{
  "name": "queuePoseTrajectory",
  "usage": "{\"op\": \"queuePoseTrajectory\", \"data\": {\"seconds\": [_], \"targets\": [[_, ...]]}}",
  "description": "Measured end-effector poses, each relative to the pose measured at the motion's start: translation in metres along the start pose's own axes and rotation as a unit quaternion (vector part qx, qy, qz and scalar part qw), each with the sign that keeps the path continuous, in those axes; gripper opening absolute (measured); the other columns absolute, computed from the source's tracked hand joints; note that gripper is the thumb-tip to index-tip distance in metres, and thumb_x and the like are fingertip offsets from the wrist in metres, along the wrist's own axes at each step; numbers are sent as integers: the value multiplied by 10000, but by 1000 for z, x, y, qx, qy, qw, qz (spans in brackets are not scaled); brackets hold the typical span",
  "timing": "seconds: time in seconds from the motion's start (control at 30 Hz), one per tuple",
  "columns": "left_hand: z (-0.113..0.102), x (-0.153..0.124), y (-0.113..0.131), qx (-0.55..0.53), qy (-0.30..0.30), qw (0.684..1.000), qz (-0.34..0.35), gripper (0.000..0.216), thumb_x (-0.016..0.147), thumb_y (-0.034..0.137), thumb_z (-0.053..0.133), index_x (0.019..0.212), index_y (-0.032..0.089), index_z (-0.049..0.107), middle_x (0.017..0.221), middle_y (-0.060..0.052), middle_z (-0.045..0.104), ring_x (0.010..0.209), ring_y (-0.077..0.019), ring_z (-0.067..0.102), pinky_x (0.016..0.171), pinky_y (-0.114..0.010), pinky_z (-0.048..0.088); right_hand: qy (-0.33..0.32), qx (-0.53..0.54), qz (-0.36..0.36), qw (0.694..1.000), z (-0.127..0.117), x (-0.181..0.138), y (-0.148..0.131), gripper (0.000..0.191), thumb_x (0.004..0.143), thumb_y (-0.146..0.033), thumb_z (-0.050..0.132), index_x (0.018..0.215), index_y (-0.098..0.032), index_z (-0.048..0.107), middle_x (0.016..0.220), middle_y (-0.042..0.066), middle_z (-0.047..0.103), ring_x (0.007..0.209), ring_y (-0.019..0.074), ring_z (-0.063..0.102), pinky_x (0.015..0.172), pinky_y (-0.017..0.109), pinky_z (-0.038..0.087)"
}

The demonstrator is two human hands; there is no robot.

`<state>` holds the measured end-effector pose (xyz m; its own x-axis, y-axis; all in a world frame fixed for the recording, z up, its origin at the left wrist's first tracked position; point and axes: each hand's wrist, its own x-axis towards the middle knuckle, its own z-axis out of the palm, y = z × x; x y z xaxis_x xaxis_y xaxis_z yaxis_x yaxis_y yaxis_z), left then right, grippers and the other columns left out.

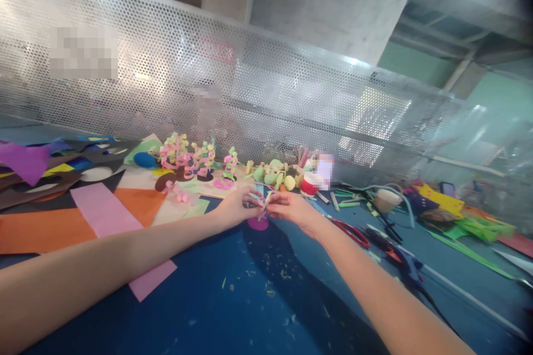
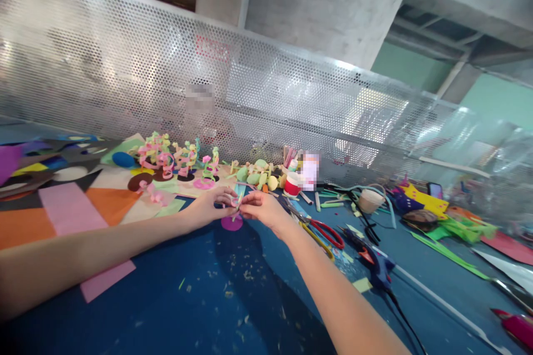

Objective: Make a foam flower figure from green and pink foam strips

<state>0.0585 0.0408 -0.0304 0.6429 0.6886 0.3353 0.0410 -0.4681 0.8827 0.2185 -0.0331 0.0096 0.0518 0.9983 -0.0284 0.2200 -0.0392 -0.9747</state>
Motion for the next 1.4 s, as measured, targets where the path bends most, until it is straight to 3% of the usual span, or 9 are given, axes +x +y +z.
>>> {"op": "queuePoseTrajectory", "data": {"seconds": [0.27,0.47,0.77,1.17,1.27,1.4], "targets": [[-2,-2,2,25,-11,1000,10,354,704,361,619,996,163,588,871,-56,649,856,-193,610,787,-314,458,-21,-19,0,1000,-2,-2,-5,87,667,-128,631,754,-139,637,736,11,644,692,96,597,716,237,489],[-1,-3,9,39,-4,999,20,313,693,323,631,957,156,616,882,-49,647,868,-184,594,820,-303,430,-35,-21,3,999,-3,-6,-10,90,674,-136,638,764,-132,639,744,16,655,693,90,605,743,244,494],[-1,-3,10,10,-5,999,35,180,702,301,613,808,157,610,846,-27,616,770,-152,587,745,-278,457,-30,-37,20,999,-4,-9,-14,128,655,-150,681,776,-123,649,724,35,669,670,102,620,746,265,511],[-1,0,1,-32,-1,999,29,204,713,324,612,829,156,608,856,-27,612,797,-152,576,731,-260,449,-30,-63,18,997,-4,-10,-15,157,702,-169,656,848,-116,634,791,66,680,710,114,637,747,261,518],[-1,1,0,-70,13,997,13,248,702,356,627,844,154,600,823,-17,618,790,-149,575,718,-254,445,-1,-95,8,995,-15,-9,-22,152,719,-191,641,856,-125,632,781,69,682,709,130,641,736,279,517],[-1,1,4,-73,42,996,-18,276,696,396,626,844,164,600,829,-9,626,766,-150,579,708,-263,446,59,-171,-14,983,-51,-20,-43,73,715,-219,640,744,-152,639,725,55,683,670,144,630,690,275,497]]}}
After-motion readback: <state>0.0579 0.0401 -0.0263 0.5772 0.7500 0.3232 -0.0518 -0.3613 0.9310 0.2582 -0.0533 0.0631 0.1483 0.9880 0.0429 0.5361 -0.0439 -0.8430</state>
